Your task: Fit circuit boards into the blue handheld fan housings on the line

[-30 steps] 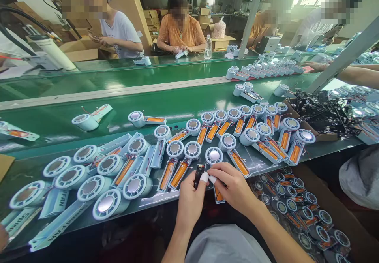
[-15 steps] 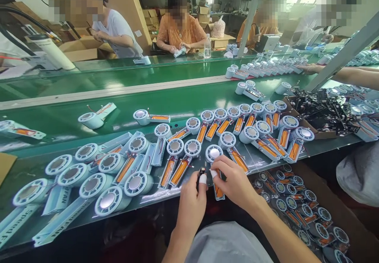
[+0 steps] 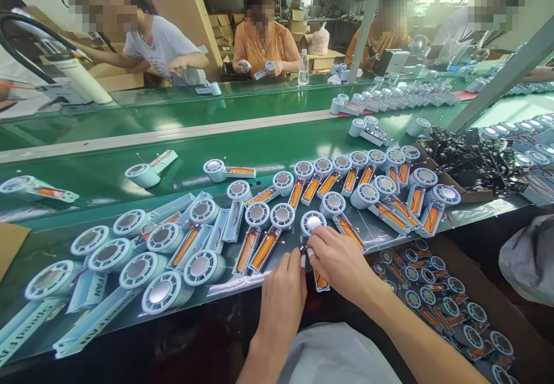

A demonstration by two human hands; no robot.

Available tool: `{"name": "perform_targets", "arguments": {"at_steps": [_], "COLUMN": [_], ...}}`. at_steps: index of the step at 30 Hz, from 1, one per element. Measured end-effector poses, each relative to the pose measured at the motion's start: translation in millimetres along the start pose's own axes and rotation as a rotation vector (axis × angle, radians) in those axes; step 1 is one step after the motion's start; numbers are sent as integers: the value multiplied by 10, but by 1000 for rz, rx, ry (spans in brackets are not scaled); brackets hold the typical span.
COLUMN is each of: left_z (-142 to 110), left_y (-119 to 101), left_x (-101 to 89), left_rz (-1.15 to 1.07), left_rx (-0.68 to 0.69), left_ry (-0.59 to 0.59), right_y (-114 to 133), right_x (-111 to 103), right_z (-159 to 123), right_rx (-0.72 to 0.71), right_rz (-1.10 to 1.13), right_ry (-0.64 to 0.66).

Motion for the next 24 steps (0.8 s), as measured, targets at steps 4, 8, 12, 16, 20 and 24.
{"name": "perform_targets", "arguments": {"at_steps": [4, 8, 12, 16, 20, 24], "left_z": [34, 97, 138, 160, 174, 183], "left_y": [0, 60, 99, 96, 94, 107], "left_x": [-30, -19, -14, -29, -15, 0], "left_rz": [-26, -213, -332, -389, -392, -400], "left_rx": [44, 37, 18, 1, -2, -26], "left_ry": [51, 133, 187, 223, 260, 259], "right_y": [-122, -226, -234, -242, -185, -151], "right_x": [-4, 26, 42, 24, 19, 2], "right_z": [5, -6, -16, -23, -13, 0], "right_rx": [110, 193, 168, 115, 21, -22], "right_rz": [200, 356, 460, 489, 479, 436], "right_ry": [5, 33, 84, 131, 155, 78]}}
Point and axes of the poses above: each hand's wrist, its own z-axis towards the middle knuckle, its own x-axis out of the palm, y = z × x, the point moved 10 cm from there along z, towards the middle knuckle, and after that the axes turned 10 degrees about -y, right-handed, at the moved point
